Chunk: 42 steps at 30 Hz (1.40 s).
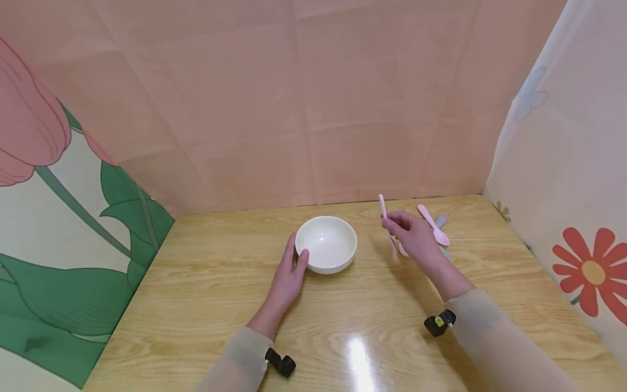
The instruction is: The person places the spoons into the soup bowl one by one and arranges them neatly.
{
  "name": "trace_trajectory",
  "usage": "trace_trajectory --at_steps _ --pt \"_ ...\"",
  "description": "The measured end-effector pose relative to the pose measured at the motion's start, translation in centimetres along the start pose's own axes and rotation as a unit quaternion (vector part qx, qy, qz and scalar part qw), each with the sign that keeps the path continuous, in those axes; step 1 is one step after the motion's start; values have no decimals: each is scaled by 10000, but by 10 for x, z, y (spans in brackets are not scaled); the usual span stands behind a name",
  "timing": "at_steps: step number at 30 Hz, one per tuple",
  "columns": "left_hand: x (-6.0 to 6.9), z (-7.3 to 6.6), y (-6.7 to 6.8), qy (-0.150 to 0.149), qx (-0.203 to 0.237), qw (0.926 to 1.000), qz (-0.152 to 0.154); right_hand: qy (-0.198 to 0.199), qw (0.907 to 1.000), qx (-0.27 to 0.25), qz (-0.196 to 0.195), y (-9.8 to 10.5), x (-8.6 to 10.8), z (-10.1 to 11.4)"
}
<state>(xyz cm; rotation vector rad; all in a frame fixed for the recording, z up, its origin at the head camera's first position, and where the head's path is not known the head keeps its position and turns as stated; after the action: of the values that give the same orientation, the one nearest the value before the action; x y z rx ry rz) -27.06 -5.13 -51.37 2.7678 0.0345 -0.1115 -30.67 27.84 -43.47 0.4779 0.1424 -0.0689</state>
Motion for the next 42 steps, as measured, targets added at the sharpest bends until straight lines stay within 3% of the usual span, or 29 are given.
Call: trace_trajectory --at_steps 8,19,34,42 --pt "0 -3 -1 -7 -6 10000 42 -55 9992 -405 23 -5 -4 6" --pt "0 -5 0 -63 -32 10000 4 -35 9961 -882 56 -21 -4 32" --pt "-2 -1 -1 -58 -46 10000 8 -138 9939 -1073 210 -60 -9 56" --pt "-1 -1 -2 -14 -38 10000 -3 188 9950 -969 170 -82 -18 61"
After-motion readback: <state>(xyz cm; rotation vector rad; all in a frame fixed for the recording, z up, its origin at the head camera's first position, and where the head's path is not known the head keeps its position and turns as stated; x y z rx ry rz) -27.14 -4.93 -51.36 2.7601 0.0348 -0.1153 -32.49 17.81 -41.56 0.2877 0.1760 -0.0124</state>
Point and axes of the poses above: each hand's wrist, its own x-axis away from the middle knuckle, its own y-axis out of the back of the hand, z = x × y, the point moved 7 cm from there along -x, towards the middle knuckle, and after that the axes turned 4 degrees about -z, right-handed, at the moved point
